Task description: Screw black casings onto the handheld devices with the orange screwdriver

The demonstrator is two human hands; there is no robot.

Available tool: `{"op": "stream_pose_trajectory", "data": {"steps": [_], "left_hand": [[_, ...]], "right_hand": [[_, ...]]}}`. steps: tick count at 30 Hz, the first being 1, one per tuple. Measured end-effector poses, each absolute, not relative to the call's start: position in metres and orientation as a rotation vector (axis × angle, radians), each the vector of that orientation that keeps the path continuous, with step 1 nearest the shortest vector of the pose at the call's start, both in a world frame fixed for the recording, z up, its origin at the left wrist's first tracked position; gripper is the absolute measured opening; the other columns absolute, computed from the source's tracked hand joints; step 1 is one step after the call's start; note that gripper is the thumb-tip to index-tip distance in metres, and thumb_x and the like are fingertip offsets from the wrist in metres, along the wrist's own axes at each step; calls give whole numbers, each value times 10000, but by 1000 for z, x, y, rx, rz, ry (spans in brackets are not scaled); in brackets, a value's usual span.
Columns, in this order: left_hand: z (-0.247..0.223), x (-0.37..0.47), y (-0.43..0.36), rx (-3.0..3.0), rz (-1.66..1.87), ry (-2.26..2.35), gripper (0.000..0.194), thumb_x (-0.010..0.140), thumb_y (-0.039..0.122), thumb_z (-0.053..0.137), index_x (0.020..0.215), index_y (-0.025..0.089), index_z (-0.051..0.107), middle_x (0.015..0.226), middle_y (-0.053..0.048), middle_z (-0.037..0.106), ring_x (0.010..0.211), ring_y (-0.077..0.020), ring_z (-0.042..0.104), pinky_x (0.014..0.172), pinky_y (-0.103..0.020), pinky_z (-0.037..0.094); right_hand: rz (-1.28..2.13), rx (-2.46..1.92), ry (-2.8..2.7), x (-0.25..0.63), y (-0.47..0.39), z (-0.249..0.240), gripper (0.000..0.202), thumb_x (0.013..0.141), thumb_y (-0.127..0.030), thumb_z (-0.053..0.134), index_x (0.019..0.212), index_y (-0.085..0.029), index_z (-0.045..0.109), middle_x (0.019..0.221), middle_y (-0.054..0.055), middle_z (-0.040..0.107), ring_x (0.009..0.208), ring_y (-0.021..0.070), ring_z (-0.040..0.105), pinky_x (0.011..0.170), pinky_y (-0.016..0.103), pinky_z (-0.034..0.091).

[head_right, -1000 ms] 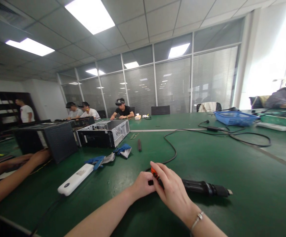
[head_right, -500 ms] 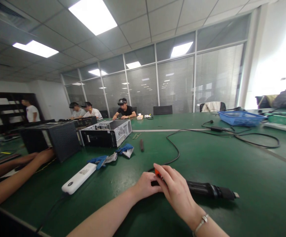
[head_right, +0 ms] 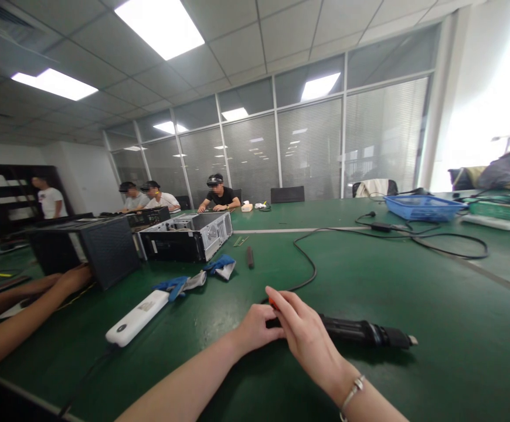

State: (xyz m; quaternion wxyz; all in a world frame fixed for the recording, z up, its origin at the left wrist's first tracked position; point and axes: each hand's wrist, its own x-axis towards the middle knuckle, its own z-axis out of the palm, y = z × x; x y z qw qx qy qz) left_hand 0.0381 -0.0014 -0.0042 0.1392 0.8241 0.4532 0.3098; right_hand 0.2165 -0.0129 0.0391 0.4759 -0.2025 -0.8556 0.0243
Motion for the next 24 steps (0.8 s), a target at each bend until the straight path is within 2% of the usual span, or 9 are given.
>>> {"op": "stream_pose_trajectory", "data": {"steps": [2, 4, 6, 9, 11, 14, 17, 20, 24], "left_hand": [[-4, 39, -1, 2385, 894, 1323, 202, 789, 328, 734, 838, 132, 723, 843, -38, 739, 746, -175, 665, 708, -217, 481], [-3, 39, -2, 2389, 874, 1326, 150, 809, 282, 707, 838, 136, 722, 860, -36, 740, 762, -175, 666, 717, -216, 482], [-2, 39, -2, 2390, 862, 1313, 132, 821, 268, 689, 848, 144, 722, 891, -33, 739, 794, -179, 669, 744, -221, 484], [-2, 38, -2, 2377, 872, 1274, 193, 815, 335, 707, 876, 153, 721, 907, -33, 737, 812, -185, 671, 767, -229, 487], [-2, 38, -1, 2371, 882, 1273, 232, 801, 371, 720, 883, 154, 720, 888, -33, 736, 794, -186, 671, 756, -230, 488], [-3, 38, -1, 2381, 890, 1289, 206, 802, 343, 720, 866, 147, 721, 875, -34, 738, 780, -185, 670, 738, -223, 483], [-4, 38, -2, 2394, 897, 1291, 161, 819, 300, 700, 838, 142, 722, 873, -32, 740, 776, -178, 667, 736, -215, 478], [-3, 37, -2, 2383, 900, 1256, 199, 812, 341, 713, 879, 154, 722, 908, -28, 739, 789, -174, 669, 751, -214, 478], [-4, 37, -1, 2373, 872, 1291, 244, 803, 376, 718, 892, 149, 722, 880, -34, 737, 774, -181, 667, 738, -225, 481]], "right_hand": [[82, -473, -2112, 216, -14, 40, 493, 961, -146, 358, 1446, -226, 316, 1219, 122, 562, 1060, 188, 603, 863, 304, 553], [58, -478, -2110, 215, -15, 39, 484, 955, -171, 395, 1433, -221, 336, 1246, 128, 547, 1090, 206, 589, 896, 335, 542], [17, -510, -2087, 216, -13, 38, 448, 946, -206, 448, 1391, -229, 398, 1202, 121, 564, 1046, 219, 604, 866, 357, 551], [7, -534, -2050, 217, -11, 37, 410, 949, -195, 444, 1356, -251, 440, 1100, 96, 595, 945, 202, 628, 784, 335, 564], [49, -515, -2059, 217, -11, 37, 444, 957, -159, 398, 1390, -257, 394, 1112, 94, 592, 956, 189, 624, 787, 312, 560], [98, -487, -2090, 217, -13, 38, 505, 954, -137, 373, 1443, -243, 303, 1216, 113, 553, 1061, 194, 589, 867, 321, 542], [46, -513, -2084, 216, -12, 36, 479, 946, -181, 431, 1415, -239, 354, 1220, 121, 543, 1070, 220, 583, 883, 367, 538], [8, -547, -2057, 217, -10, 36, 430, 953, -198, 431, 1379, -247, 411, 1117, 109, 580, 962, 211, 617, 791, 352, 561], [56, -497, -2083, 217, -11, 38, 477, 964, -164, 366, 1434, -242, 337, 1167, 115, 575, 1005, 193, 614, 816, 315, 560]]}}
